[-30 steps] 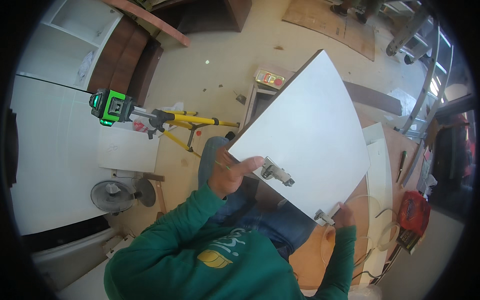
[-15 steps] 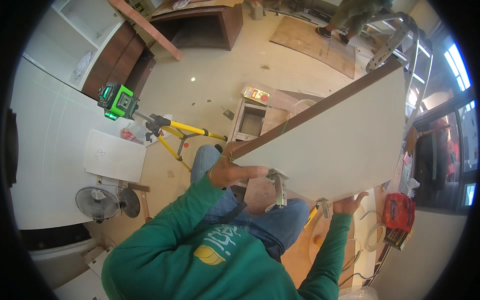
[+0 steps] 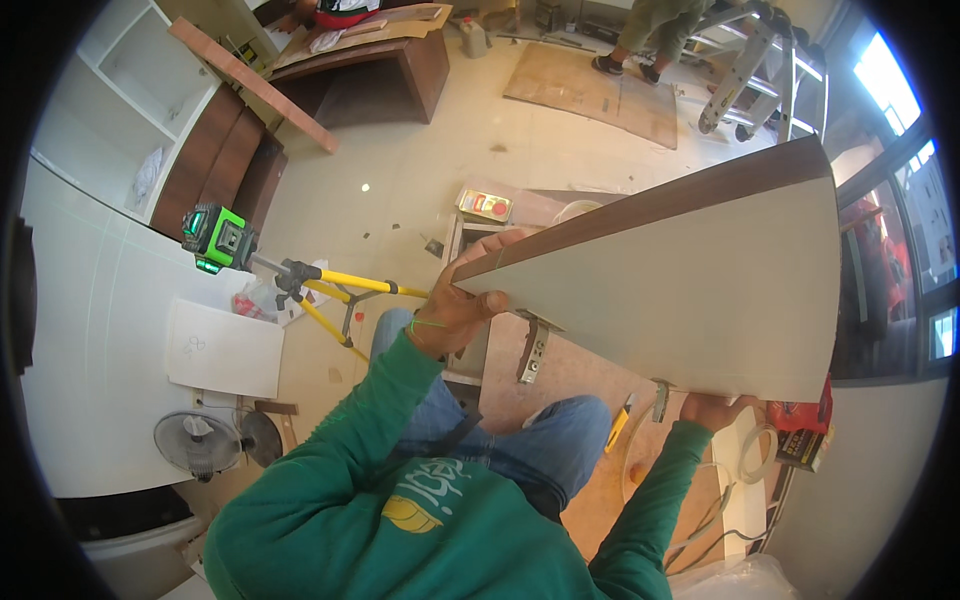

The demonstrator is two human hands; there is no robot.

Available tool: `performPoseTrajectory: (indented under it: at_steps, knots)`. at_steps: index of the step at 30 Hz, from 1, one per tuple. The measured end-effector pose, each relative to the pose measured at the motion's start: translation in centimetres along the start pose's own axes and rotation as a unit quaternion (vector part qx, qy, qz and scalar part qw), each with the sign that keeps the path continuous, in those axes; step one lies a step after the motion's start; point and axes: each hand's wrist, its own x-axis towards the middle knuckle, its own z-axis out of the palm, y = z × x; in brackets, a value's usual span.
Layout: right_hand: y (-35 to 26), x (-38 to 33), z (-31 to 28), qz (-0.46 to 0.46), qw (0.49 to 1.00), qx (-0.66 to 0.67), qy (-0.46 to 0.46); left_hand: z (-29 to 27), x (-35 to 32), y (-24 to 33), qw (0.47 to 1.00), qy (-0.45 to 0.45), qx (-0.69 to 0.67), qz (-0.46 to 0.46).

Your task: The person assembles a cabinet door by wiping its surface, attaching metal hinges, and trimming the edges with a utility knife. They repeatedly flip the door to work on both sides and use a sanding block to smooth the edges.

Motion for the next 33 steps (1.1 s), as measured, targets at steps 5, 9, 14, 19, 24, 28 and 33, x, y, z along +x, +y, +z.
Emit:
performPoseTrajectory:
  at_steps: [5,9,14,19,24,28,33]
  knots:
    - [-1.8,0.3,-0.2,-0.037,0.999,0.006,-0.025,-0.6,0.2,-0.2,0.999,0.01,0.032,-0.028]
    - [-1.7,0.6,0.0,-0.059,0.998,0.022,0.007,-0.6,0.1,-0.3,0.995,0.037,0.064,-0.074]
    - [0.4,0.7,0.4,-0.081,0.992,0.075,0.052,0.4,0.2,-1.6,0.996,0.063,0.034,-0.057]
    - [2.8,0.0,-0.6,-0.006,0.993,0.075,0.087,0.7,0.3,-1.2,0.994,0.056,0.083,-0.053]
    - [4.8,0.0,-1.5,0.025,0.994,0.054,0.088,1.8,0.1,0.2,0.988,0.054,0.134,-0.06]
    - [6.2,-0.5,-1.6,0.05,0.995,0.005,0.083,3.1,0.0,1.3,0.987,0.057,0.148,-0.026]
    - [8.2,-2.2,-0.7,0.169,0.972,-0.082,0.138,6.4,0.3,3.2,0.98,0.006,0.197,0.032]
